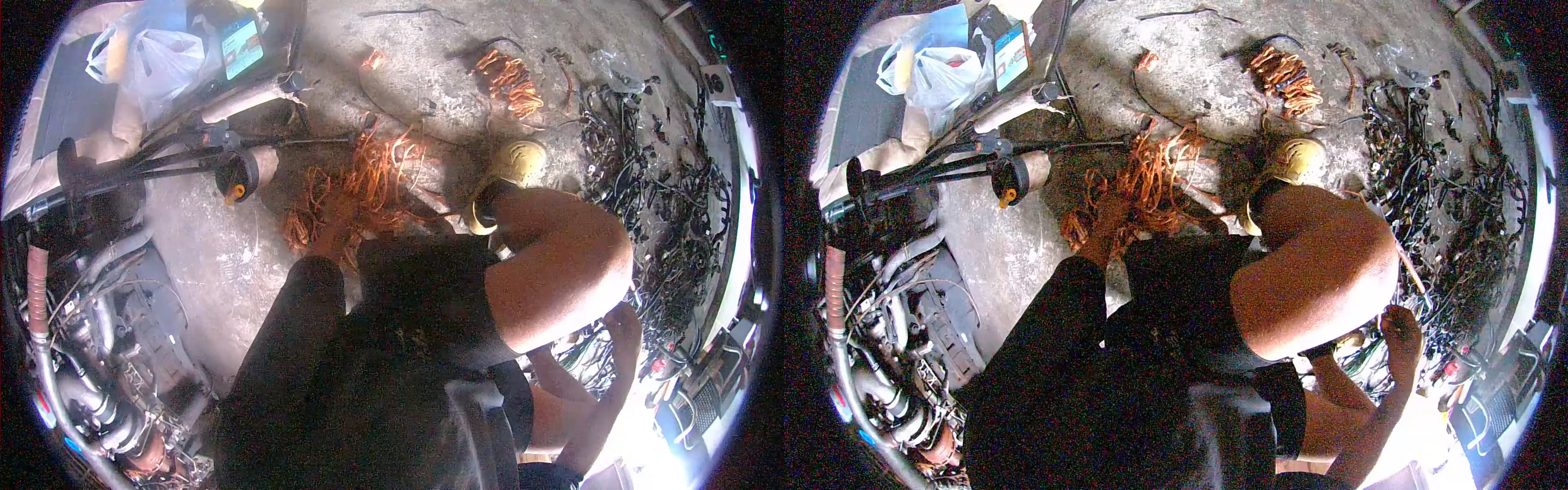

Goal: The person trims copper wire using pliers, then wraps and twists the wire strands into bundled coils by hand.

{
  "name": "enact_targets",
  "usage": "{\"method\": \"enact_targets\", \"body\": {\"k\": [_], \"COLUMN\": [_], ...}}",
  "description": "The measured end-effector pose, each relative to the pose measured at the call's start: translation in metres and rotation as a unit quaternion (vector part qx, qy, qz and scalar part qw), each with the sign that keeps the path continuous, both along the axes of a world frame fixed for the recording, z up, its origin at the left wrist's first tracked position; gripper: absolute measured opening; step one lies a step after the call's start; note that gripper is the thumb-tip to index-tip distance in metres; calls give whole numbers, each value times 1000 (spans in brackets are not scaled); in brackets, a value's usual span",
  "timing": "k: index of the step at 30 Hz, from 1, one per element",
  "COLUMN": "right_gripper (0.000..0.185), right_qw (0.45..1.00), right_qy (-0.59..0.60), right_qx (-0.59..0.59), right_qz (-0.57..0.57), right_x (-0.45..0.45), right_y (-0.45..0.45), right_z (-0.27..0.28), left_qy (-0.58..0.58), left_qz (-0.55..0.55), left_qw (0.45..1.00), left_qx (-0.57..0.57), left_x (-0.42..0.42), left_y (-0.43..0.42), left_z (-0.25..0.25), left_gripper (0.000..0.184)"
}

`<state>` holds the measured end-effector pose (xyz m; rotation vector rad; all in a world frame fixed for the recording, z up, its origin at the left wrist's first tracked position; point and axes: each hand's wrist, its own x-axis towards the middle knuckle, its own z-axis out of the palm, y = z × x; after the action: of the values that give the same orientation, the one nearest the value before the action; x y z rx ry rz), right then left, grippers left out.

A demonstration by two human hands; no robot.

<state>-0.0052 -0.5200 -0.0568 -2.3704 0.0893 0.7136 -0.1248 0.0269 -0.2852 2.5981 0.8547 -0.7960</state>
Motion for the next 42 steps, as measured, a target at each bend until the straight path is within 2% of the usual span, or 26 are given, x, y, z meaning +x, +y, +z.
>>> {"method": "enact_targets", "body": {"k": [6,9,11,13,14,15,17,18,19,21,23,24,25,26,29,30,31,33,34,36,39,40,41,42], "right_gripper": [22,22,20,21,23,21,20,21,23,22,23,23,22,22,23,25,25,26,22,21,30,33,33,25], "right_qw": [998,995,999,999,993,998,998,991,994,990,985,985,985,982,981,984,984,949,896,840,743,726,725,747], "right_qy": [-17,-47,-7,-24,-84,-46,-53,-82,-45,-69,-93,-100,-110,-122,-126,-116,-120,-315,-442,-532,-545,-536,-544,-496], "right_qx": [-46,-49,45,-3,-30,-5,4,-17,-27,42,-6,2,-11,-33,-58,-60,-60,-21,-45,-66,6,33,79,95], "right_qz": [40,78,-28,22,77,50,33,106,98,118,144,138,130,139,134,120,120,-10,-9,83,389,430,415,431], "right_x": [-2,0,-1,6,7,7,3,5,4,0,-4,-7,-8,-8,-9,-9,-10,-14,-18,-36,-58,-60,-58,-57], "right_y": [12,-2,-9,3,4,6,11,5,15,0,4,4,5,1,-3,-1,4,24,40,85,159,190,224,246], "right_z": [9,7,2,17,13,19,18,12,22,11,22,24,26,26,32,35,40,56,67,102,106,105,105,104], "left_qy": [-47,-82,-121,-159,-180,-200,-209,-190,-193,-235,-209,-302,-386,-360,-358,-331,-335,-379,-389,-390,-382,-369,-358,-362], "left_qz": [-34,-44,-47,-57,-64,-70,-24,24,21,-40,-77,-9,61,95,123,197,196,227,246,239,195,186,175,175], "left_qw": [998,995,991,985,981,977,977,978,977,967,967,953,913,922,920,911,909,861,840,826,816,808,799,785], "left_qx": [16,21,24,25,23,19,40,79,84,91,122,3,-118,-105,-104,-150,-150,-252,-287,-329,-388,-420,-451,-471], "left_x": [1,-1,0,4,6,7,12,15,10,12,-1,-8,-12,-2,6,8,10,12,15,21,37,43,47,51], "left_y": [6,16,29,42,48,53,54,48,47,54,84,98,104,74,59,53,50,42,32,12,-13,-25,-36,-48], "left_z": [8,31,56,81,95,110,138,151,159,173,150,134,127,171,194,200,202,204,213,240,285,305,324,340], "left_gripper": [41,37,35,32,31,30,28,29,29,29,30,29,28,26,18,13,13,9,7,7,10,11,12,14]}}
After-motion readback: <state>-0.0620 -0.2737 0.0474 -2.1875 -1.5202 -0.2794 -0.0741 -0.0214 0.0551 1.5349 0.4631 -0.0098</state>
